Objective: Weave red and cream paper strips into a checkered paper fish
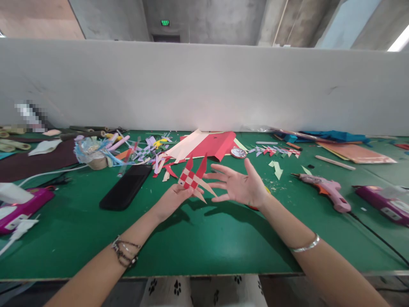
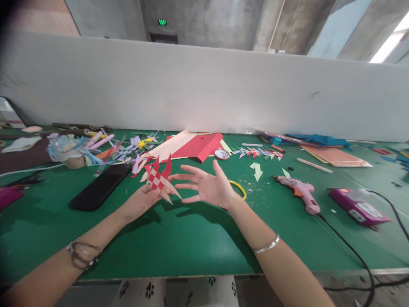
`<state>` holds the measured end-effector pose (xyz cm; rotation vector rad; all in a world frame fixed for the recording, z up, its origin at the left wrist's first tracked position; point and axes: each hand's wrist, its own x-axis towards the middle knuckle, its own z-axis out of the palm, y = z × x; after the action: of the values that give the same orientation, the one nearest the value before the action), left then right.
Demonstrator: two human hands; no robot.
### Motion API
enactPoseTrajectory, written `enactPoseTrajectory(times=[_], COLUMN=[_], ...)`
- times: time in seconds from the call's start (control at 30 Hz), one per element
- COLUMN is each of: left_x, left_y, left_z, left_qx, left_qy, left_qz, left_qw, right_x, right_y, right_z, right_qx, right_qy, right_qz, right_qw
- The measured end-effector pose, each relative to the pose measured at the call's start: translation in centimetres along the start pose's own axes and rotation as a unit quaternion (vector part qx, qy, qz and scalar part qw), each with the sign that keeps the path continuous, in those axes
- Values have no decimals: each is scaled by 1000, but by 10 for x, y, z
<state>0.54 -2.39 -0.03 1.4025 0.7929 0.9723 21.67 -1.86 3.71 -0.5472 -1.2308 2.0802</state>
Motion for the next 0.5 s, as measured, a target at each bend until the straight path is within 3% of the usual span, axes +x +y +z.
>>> enactPoseTrajectory(times=[0.1, 0.17, 0.37, 0.43, 0.5], left_x=[-2, -2, 3, 5, 7], left_y=[5, 7, 3, -1, -3], left_z=[3, 5, 4, 2, 1], left_qx=[29, 55, 38, -3, -51], left_qy=[-88, -90, 43, 79, 125], left_qz=[-28, -46, -50, -47, -51], left_qw=[995, 993, 997, 996, 990], right_x=[2, 3, 1, 1, 2], right_y=[7, 9, 3, 1, 1], right_z=[6, 8, 7, 5, 2], right_qx=[-17, -40, -104, -119, -144], right_qy=[-37, -45, -9, 30, 108], right_qz=[55, 82, 39, 12, -36], right_qw=[998, 995, 994, 992, 983])
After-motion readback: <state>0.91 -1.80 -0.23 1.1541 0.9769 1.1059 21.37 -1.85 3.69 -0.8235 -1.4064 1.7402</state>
